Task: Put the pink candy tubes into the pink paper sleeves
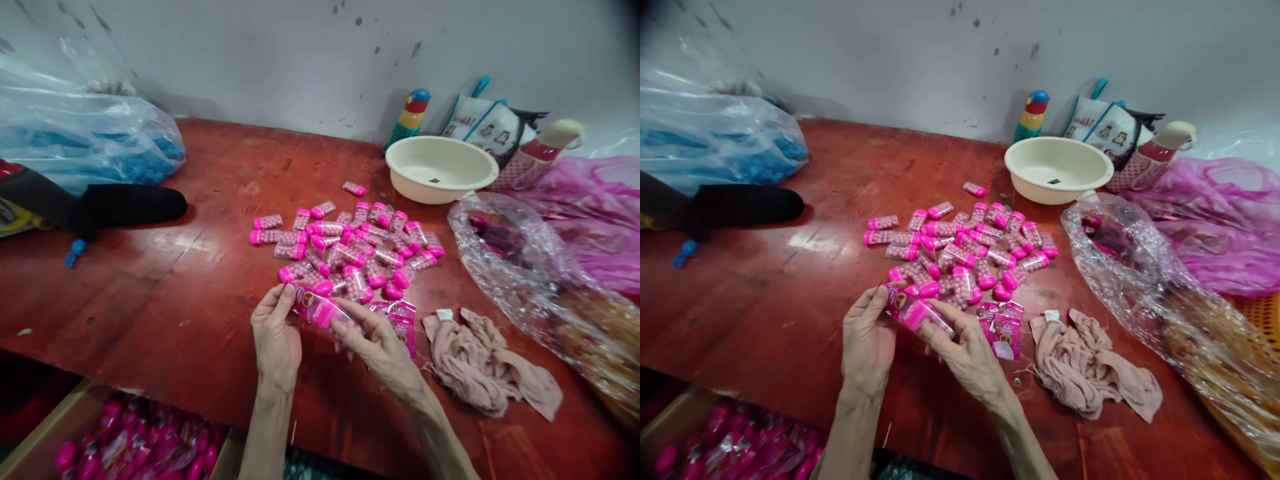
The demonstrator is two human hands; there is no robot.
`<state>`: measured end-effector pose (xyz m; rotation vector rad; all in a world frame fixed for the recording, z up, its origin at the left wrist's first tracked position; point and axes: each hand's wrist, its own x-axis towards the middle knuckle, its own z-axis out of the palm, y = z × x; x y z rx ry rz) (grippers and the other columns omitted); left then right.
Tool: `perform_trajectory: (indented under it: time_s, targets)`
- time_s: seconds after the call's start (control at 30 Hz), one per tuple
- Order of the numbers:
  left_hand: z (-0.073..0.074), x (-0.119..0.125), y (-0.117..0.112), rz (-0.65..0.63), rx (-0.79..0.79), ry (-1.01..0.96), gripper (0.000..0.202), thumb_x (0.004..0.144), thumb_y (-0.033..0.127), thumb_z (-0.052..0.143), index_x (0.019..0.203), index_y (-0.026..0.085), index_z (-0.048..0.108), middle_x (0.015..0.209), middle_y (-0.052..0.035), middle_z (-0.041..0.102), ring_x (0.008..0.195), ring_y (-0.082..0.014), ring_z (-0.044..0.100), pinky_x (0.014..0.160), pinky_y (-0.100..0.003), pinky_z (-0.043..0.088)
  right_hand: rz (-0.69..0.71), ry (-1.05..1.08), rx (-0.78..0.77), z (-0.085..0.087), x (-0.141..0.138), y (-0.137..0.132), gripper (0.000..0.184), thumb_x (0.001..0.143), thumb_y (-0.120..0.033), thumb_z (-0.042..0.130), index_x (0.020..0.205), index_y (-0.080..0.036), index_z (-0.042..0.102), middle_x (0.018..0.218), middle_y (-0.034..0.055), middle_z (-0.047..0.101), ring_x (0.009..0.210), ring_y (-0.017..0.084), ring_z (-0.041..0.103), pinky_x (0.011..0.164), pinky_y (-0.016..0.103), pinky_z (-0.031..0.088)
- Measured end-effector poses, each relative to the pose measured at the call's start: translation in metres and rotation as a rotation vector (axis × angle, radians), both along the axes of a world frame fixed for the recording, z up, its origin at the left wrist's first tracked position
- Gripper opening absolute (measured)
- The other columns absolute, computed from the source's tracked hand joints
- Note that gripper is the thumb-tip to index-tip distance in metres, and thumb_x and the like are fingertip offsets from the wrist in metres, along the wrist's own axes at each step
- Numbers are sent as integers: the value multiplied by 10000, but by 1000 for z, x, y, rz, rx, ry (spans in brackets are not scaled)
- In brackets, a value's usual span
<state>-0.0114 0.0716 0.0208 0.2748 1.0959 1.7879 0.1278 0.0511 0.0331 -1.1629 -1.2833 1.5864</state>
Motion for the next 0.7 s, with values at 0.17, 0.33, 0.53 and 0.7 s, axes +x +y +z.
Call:
perform_trajectory:
  time_s: [0.17,0.33,0.53,0.7]
  targets:
    - [1,1,-1,-98,52,40,121,608,213,771,671,152,688,722,-40,724,695,-174,656,693,-302,506,12,1,11,-1,5,-1,333,814,-364,619,1145,-328,631,612,-41,544,518,114,448,505,235,364]
    - [-1,4,-4,-176,110,75,62,708,196,702,746,149,690,804,-59,730,778,-191,666,721,-307,517,-46,-59,70,-3,6,-6,277,811,-305,624,1084,-300,669,671,-35,563,573,109,459,543,221,374]
    - [2,16,-6,-144,100,87,138,742,164,675,878,148,660,899,-58,721,806,-165,667,762,-281,514,-79,26,-5,-10,5,-8,301,808,-327,632,1100,-255,646,808,-18,615,611,94,488,577,202,409]
    - [6,32,-9,-105,70,-10,287,729,159,691,1010,171,632,943,-51,715,872,-179,666,825,-309,497,-179,-24,67,-18,-1,-13,292,829,-326,611,1116,-284,649,697,-38,574,590,89,462,547,184,397]
